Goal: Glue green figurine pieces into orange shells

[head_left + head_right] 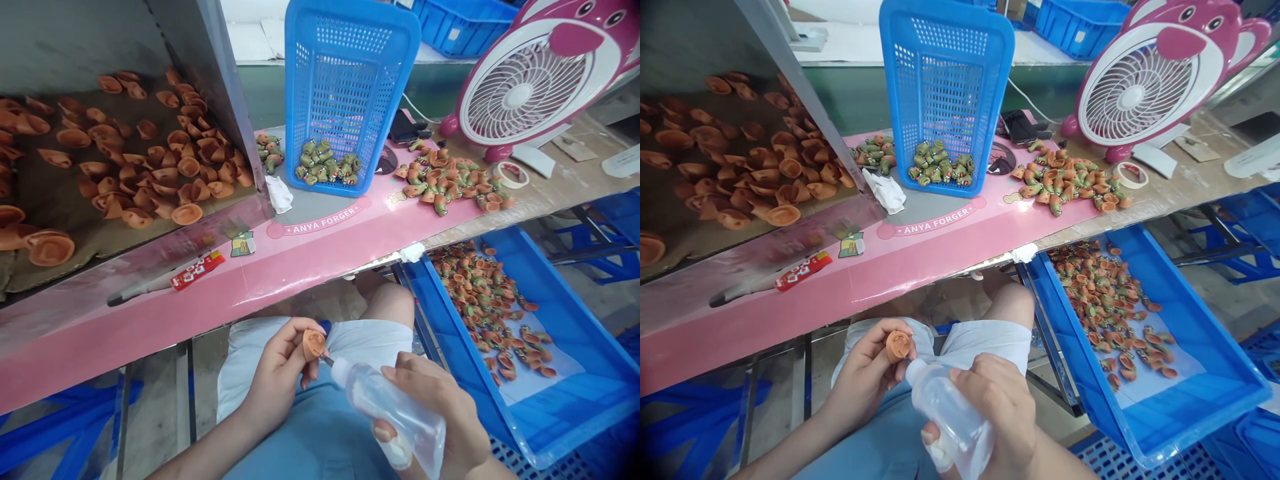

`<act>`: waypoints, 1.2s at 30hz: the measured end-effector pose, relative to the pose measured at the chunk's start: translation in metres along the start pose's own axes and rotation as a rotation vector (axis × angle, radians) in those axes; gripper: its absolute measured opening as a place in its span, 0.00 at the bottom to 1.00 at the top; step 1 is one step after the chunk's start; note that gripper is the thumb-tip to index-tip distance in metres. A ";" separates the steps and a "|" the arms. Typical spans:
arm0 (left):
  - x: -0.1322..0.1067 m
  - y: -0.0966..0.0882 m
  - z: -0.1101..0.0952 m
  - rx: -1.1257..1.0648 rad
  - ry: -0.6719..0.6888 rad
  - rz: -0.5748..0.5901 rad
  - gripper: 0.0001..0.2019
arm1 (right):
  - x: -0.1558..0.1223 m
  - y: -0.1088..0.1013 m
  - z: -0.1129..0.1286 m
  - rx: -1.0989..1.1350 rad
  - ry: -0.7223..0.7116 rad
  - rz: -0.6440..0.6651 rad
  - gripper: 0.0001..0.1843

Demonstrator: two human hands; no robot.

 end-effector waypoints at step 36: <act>-0.002 0.000 0.000 -0.014 0.003 0.013 0.07 | 0.001 0.005 0.002 -0.063 -0.020 -0.114 0.12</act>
Point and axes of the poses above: each hand's wrist, its own x-axis towards the middle knuckle, its own y-axis out of the palm, z = x × y, the point moved 1 cm from there along x, towards the middle knuckle, and after that the axes turned 11 degrees about y, right-handed, at the moved point
